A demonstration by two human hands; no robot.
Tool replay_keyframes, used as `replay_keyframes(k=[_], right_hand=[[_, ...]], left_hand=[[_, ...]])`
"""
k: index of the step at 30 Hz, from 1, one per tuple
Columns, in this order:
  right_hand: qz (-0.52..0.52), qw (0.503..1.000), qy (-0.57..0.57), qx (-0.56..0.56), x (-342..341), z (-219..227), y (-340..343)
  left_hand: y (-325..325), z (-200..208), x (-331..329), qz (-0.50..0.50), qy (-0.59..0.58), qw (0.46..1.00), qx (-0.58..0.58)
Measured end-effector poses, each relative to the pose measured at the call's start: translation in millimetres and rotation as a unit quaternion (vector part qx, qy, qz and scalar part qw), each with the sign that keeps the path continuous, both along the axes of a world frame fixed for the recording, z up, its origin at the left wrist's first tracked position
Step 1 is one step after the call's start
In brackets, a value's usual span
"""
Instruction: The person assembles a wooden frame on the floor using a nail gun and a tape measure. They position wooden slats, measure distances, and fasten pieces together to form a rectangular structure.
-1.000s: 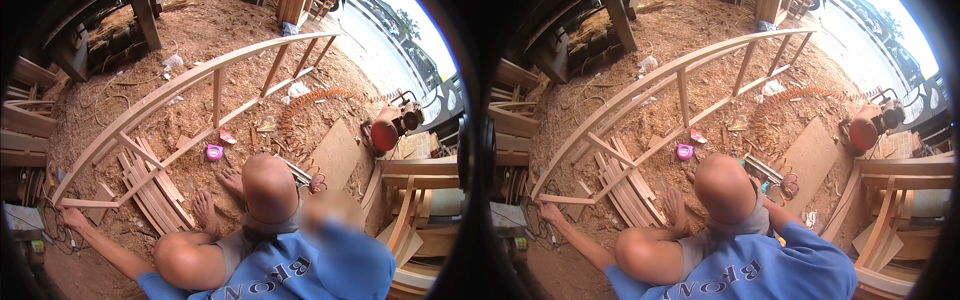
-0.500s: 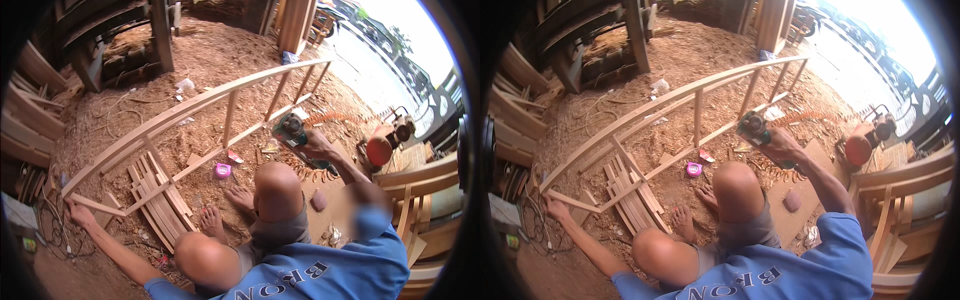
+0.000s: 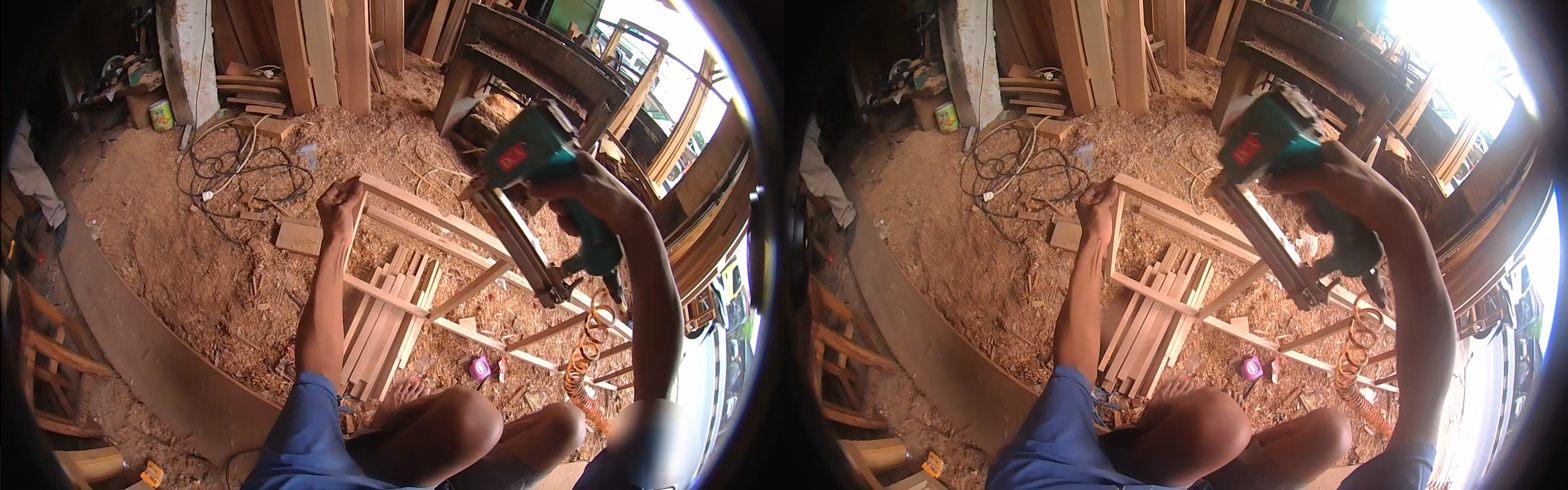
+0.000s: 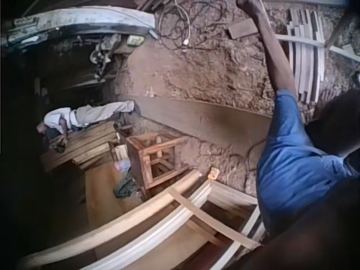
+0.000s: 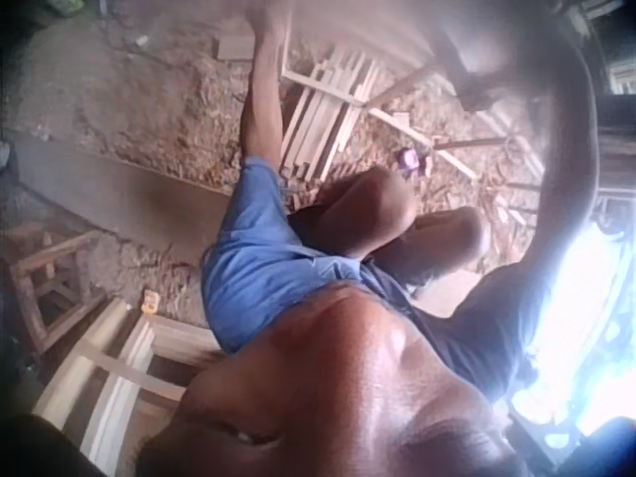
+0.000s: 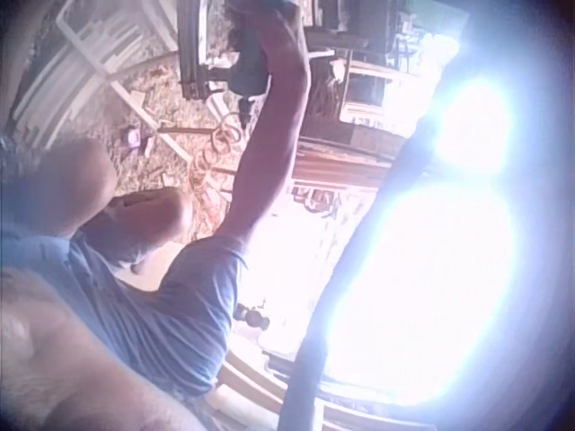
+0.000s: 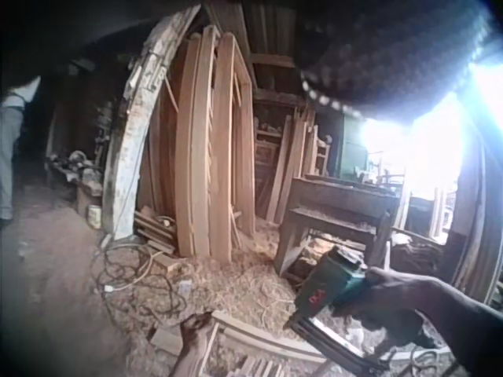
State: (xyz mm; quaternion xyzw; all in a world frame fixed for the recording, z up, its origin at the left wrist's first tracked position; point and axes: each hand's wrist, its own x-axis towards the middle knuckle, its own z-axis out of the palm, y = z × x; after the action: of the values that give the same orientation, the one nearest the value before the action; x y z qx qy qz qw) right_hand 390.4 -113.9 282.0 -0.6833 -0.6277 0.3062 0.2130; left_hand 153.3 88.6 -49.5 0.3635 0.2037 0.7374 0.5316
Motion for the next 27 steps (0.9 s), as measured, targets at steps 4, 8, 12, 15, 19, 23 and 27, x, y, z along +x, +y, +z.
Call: replay_keyframes(k=[4, 8, 12, 15, 19, 23, 27], right_hand=[[0.068, 0.997, 0.006, -0.034, -45.8, -14.8, 66.2], [0.065, 0.996, 0.023, -0.054, -70.1, -27.1, 110.7], [0.085, 0.994, 0.041, -0.063, -84.1, -36.7, 132.2], [0.079, 0.993, 0.002, -0.088, -93.3, -39.1, 138.7], [0.067, 0.992, -0.050, -0.092, -98.1, -39.2, 138.1], [0.093, 0.992, -0.003, -0.084, -98.5, -44.0, 138.4], [0.083, 0.994, -0.004, -0.076, -97.8, -48.2, 140.7]], left_hand=[[-2.7, -2.5, 1.2, -0.021, -0.041, 0.999, 0.004], [-1.4, -3.9, 0.5, -0.006, 0.008, 1.000, -0.005], [-4.1, 0.8, 1.5, -0.010, -0.007, 1.000, -0.003], [-8.0, 4.4, -0.6, -0.012, 0.012, 1.000, -0.014], [-11.9, 6.2, -1.5, -0.014, 0.016, 1.000, -0.007], [-11.7, 7.3, -0.8, -0.012, 0.002, 1.000, -0.003], [-10.6, 7.4, -2.2, -0.005, 0.017, 0.999, -0.037]])
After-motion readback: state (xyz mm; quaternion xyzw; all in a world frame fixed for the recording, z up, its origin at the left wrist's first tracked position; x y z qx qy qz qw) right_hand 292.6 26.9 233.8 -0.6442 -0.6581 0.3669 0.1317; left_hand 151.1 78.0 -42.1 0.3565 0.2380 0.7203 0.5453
